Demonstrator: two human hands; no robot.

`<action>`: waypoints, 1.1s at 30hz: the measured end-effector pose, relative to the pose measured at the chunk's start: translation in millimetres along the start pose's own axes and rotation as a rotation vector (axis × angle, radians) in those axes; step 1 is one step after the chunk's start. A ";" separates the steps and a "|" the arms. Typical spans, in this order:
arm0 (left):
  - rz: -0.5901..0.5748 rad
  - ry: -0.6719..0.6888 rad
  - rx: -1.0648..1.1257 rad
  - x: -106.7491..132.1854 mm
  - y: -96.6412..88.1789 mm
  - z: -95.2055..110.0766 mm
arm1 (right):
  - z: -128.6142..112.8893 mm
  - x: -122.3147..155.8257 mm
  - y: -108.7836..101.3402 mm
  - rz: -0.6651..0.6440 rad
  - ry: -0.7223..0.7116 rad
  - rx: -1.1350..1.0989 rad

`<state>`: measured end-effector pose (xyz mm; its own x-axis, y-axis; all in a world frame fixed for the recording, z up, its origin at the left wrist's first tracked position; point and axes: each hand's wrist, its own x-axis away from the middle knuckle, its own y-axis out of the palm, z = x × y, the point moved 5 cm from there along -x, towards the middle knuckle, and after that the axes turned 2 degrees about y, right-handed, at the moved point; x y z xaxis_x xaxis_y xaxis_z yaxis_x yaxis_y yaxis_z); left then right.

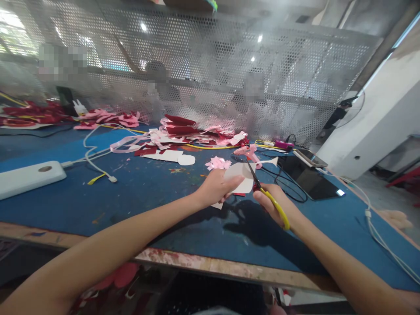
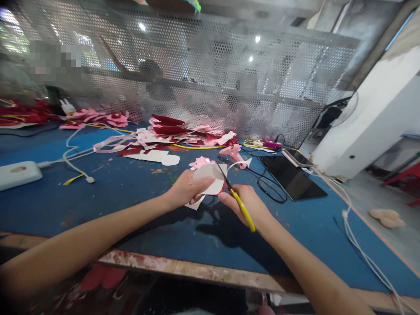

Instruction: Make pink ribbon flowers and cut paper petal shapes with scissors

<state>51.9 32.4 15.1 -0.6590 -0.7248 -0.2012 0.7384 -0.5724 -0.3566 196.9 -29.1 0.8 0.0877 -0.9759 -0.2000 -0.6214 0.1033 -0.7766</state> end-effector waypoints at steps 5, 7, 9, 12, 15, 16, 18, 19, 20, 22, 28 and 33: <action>-0.049 -0.017 0.024 -2.1 -2.9 4.2 | 2.6 -1.0 -3.1 0.016 -0.017 0.099; -0.066 -0.031 0.040 -2.9 -5.3 6.8 | 1.4 -0.7 -4.3 0.030 0.008 0.099; -0.082 -0.049 0.057 -3.5 -7.6 9.5 | 0.2 -0.3 -6.1 0.053 0.051 0.094; -0.113 -0.072 0.091 -3.4 -8.2 12.0 | -0.6 0.0 -9.0 0.082 0.105 0.056; -0.170 -0.093 0.074 -1.6 -2.8 10.5 | -4.6 -1.0 -7.7 0.033 0.047 -0.074; -0.185 -0.101 0.062 -0.9 -0.5 9.1 | -6.7 -1.4 -6.7 0.006 0.009 -0.123; -0.202 -0.109 0.048 0.2 3.2 6.2 | -10.8 -1.6 -5.2 -0.033 -0.067 -0.204; -0.206 -0.107 0.048 0.5 4.3 5.2 | -12.2 -1.4 -4.7 -0.045 -0.095 -0.232; -0.212 -0.102 0.050 0.7 5.2 4.5 | -13.2 -1.0 -4.2 -0.055 -0.118 -0.253; -0.232 -0.096 0.048 1.1 6.2 4.0 | -13.5 0.2 -2.6 -0.077 -0.150 -0.273; -0.273 -0.105 0.107 1.0 4.7 6.7 | -4.2 3.4 1.1 -0.096 -0.087 -0.253; -0.327 -0.104 0.091 0.3 3.4 8.6 | -3.2 3.7 -2.4 -0.087 -0.031 -0.162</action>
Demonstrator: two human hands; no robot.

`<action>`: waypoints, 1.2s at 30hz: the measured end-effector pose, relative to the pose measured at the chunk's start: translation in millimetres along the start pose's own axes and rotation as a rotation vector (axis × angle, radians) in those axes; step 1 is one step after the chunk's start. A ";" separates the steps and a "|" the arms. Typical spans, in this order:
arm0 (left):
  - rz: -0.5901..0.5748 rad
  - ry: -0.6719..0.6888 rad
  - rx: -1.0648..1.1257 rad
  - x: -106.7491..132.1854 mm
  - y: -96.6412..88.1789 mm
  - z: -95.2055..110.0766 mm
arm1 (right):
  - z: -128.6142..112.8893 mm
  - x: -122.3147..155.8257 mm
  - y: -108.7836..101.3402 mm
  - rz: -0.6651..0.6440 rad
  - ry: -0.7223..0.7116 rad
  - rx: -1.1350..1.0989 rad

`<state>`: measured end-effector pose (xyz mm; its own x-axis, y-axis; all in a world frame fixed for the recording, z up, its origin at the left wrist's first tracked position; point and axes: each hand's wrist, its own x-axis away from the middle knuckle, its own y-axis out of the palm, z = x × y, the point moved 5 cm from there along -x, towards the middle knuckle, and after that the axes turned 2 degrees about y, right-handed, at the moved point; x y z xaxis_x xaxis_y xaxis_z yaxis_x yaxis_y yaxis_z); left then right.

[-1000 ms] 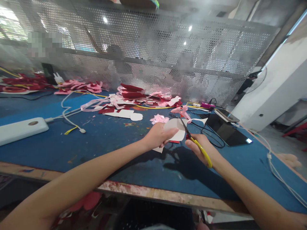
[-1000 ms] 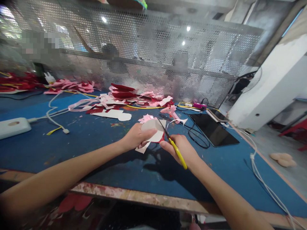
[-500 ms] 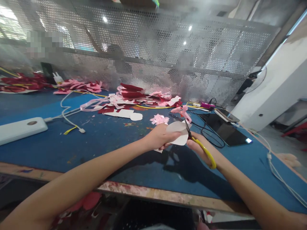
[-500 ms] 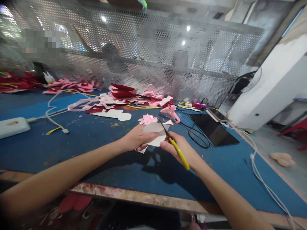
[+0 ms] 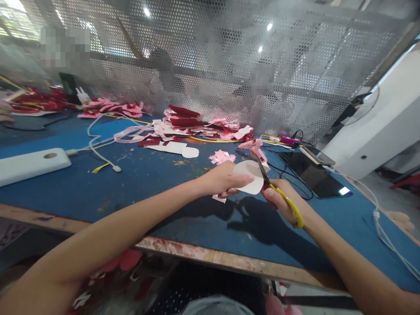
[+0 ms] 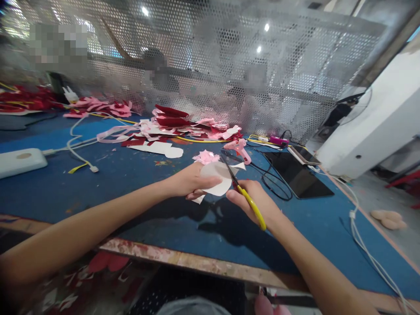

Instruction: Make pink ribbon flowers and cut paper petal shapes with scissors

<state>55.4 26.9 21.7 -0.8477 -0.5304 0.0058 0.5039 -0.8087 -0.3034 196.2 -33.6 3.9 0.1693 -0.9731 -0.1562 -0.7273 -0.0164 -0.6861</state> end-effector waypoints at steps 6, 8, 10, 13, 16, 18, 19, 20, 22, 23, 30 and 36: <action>-0.012 -0.005 -0.032 1.4 -3.6 1.9 | -4.9 0.8 -3.6 0.014 0.040 0.128; -0.027 -0.008 -0.049 2.4 -5.2 3.0 | -6.5 1.1 -4.5 0.036 0.021 0.178; -0.043 -0.021 -0.077 3.5 -7.5 3.8 | -7.3 1.4 -5.1 0.058 0.004 0.231; -0.061 -0.047 -0.107 4.7 -11.0 4.4 | -5.2 1.7 -4.9 0.066 0.030 0.259; -0.060 -0.063 -0.083 5.2 -12.4 4.0 | -1.6 1.6 -4.7 0.091 0.095 0.236; -0.064 -0.058 -0.052 5.0 -10.5 3.3 | -1.7 1.3 -3.7 0.104 0.106 0.198; -0.071 -0.048 -0.037 4.7 -8.6 2.9 | -2.9 1.0 -2.2 0.093 0.091 0.159; -0.080 -0.036 -0.020 4.4 -6.2 2.6 | -5.1 0.9 -0.2 0.071 0.063 0.108; -0.090 -0.015 0.016 3.5 -1.6 1.7 | -11.0 1.1 3.4 0.015 -0.010 0.004; -0.088 -0.010 0.034 3.1 0.1 1.2 | -13.7 1.4 4.3 -0.005 -0.040 -0.031; -0.104 -0.038 0.050 4.2 1.6 0.6 | -11.9 1.2 3.7 -0.050 -0.067 0.003; -0.144 -0.042 0.039 6.8 -2.1 2.7 | -6.3 2.2 1.6 -0.013 -0.030 0.106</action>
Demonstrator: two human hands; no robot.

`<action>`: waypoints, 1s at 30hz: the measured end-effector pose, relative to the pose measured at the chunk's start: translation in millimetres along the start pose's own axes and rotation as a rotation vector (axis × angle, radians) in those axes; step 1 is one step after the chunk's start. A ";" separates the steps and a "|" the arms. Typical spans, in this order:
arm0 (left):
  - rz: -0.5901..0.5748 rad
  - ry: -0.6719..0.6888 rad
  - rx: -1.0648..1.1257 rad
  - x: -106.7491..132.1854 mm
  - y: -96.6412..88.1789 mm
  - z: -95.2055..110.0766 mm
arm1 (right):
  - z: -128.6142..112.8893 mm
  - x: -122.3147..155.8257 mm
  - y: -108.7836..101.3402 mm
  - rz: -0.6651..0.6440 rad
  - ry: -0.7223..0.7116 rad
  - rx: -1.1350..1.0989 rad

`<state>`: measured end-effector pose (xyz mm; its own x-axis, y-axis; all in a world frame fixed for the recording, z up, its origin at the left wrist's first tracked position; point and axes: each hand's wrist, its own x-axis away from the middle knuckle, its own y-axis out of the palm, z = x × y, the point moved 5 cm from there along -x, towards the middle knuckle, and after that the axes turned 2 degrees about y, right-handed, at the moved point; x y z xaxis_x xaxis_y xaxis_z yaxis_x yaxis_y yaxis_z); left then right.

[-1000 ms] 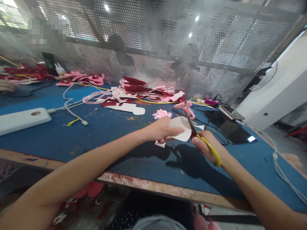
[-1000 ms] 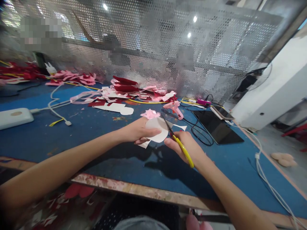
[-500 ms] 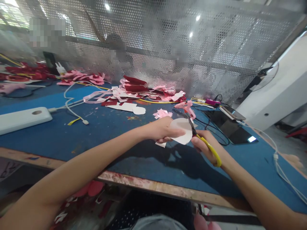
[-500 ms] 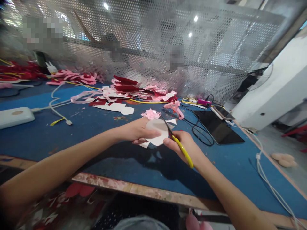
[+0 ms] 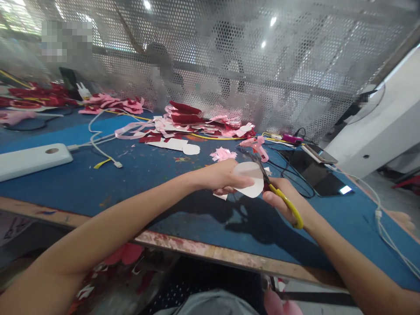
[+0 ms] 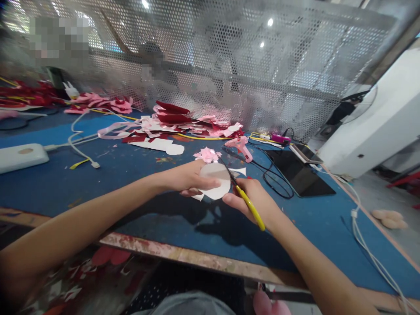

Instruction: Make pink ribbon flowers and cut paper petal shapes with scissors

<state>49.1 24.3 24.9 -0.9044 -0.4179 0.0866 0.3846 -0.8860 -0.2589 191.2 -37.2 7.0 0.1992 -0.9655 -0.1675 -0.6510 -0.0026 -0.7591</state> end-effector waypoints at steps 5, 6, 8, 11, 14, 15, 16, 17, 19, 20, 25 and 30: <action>-0.056 0.005 -0.085 2.3 -2.6 2.7 | 0.2 0.4 -4.4 -0.008 0.017 0.155; -0.056 0.007 -0.100 2.5 -3.4 3.2 | 0.8 0.3 -5.1 -0.005 0.023 0.176; -0.050 0.011 -0.127 2.6 -5.1 3.7 | 1.8 0.0 -5.4 -0.003 0.033 0.200; -0.059 0.019 -0.132 2.2 -6.7 3.6 | 1.1 -0.3 -5.1 0.015 0.036 0.210; -0.062 0.022 -0.135 1.9 -9.6 3.0 | -0.8 -0.9 -5.7 0.056 0.066 0.240; -0.059 0.019 -0.149 2.0 -11.1 2.9 | -1.4 -1.2 -6.0 0.069 0.083 0.254; -0.056 0.016 -0.169 2.1 -12.6 2.9 | -1.9 -1.5 -6.2 0.079 0.100 0.268; -0.053 0.012 -0.191 2.3 -14.2 3.0 | -2.5 -1.7 -6.4 0.085 0.114 0.279; -0.047 0.004 -0.239 2.8 -17.4 3.8 | -3.5 -2.1 -6.4 0.093 0.128 0.298; -0.042 0.002 -0.261 3.1 -19.0 4.5 | -3.7 -2.2 -6.4 0.096 0.134 0.309; -0.067 -0.007 -0.323 4.7 -24.1 6.5 | -2.4 -2.7 -4.3 0.118 0.142 0.457; -0.092 -0.035 -0.385 5.9 -29.3 2.8 | -2.0 -4.6 3.3 0.100 0.097 0.627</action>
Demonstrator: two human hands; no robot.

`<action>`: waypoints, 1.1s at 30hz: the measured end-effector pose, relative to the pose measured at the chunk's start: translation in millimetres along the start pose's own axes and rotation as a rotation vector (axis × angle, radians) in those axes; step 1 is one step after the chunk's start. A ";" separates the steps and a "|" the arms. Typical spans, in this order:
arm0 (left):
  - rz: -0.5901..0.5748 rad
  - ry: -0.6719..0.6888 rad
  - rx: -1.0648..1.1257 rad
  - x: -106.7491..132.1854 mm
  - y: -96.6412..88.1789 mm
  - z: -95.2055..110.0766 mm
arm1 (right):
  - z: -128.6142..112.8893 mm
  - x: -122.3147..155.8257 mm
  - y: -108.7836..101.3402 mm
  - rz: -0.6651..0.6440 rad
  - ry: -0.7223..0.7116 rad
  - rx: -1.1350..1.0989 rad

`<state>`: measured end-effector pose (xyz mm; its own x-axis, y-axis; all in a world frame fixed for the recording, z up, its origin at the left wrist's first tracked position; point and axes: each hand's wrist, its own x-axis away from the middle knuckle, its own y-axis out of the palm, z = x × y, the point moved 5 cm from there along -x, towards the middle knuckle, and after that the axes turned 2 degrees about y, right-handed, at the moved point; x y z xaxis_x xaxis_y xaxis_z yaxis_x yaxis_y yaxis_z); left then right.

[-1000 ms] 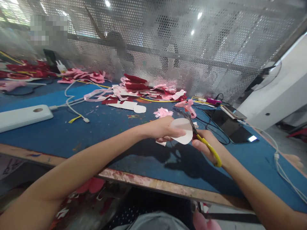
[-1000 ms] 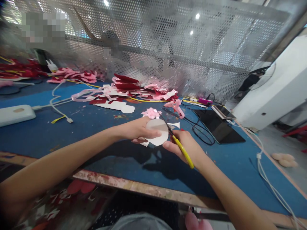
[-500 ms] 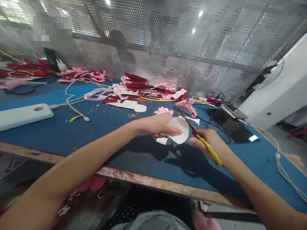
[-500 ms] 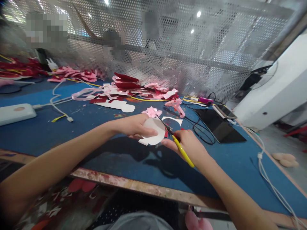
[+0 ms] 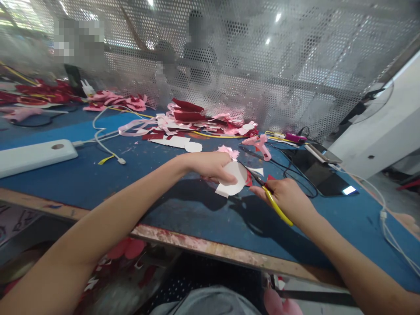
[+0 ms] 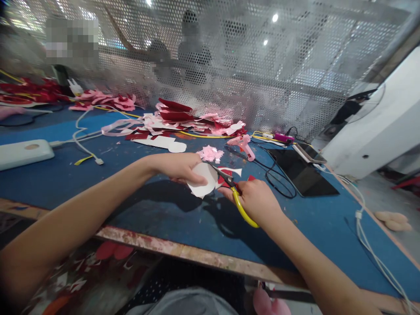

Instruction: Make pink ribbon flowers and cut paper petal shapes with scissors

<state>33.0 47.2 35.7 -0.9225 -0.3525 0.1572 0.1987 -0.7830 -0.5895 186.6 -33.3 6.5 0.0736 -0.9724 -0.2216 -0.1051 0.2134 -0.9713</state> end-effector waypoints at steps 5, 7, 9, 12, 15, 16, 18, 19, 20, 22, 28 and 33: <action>-0.080 0.004 -0.035 0.0 0.5 -2.5 | -1.6 0.5 6.5 -0.031 -0.013 -0.011; -0.122 -0.001 -0.039 -0.6 1.6 -3.5 | -0.6 0.4 8.1 -0.037 0.007 -0.043; -0.149 0.001 -0.043 -1.7 2.9 -4.8 | 0.6 0.1 8.6 -0.035 0.037 -0.079; -0.184 -0.003 -0.050 -3.3 6.5 -7.6 | -0.3 -0.3 10.2 -0.066 0.051 -0.121; -0.220 -0.010 -0.033 -4.3 11.5 -9.9 | -4.4 0.2 13.1 -0.099 0.023 -0.158; -0.220 -0.007 -0.021 -4.7 12.7 -10.2 | -5.9 0.5 14.0 -0.095 0.014 -0.176; -0.217 -0.001 -0.012 -5.6 15.0 -10.5 | -8.2 1.2 15.9 -0.070 0.006 -0.217; -0.220 0.000 -0.015 -6.2 16.4 -10.6 | -8.8 1.5 16.6 -0.056 0.009 -0.237; -0.226 0.000 -0.021 -6.7 17.8 -10.7 | -8.8 1.5 16.7 -0.041 0.013 -0.255; -0.246 -0.008 -0.042 -7.2 19.4 -10.7 | -6.6 0.2 14.7 -0.016 0.021 -0.280; -0.157 -0.162 -0.173 1.5 -13.3 -23.9 | 45.4 -15.4 -10.1 0.098 0.265 -0.086; 0.274 -0.637 -0.517 20.5 -76.5 -71.7 | 102.8 -27.3 -1.4 -0.149 0.450 0.081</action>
<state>-24.8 136.7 27.1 -0.4716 -0.8361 0.2800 0.0691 -0.3516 -0.9336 286.7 2.7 5.0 -0.3565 -0.9335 -0.0379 -0.0466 0.0583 -0.9972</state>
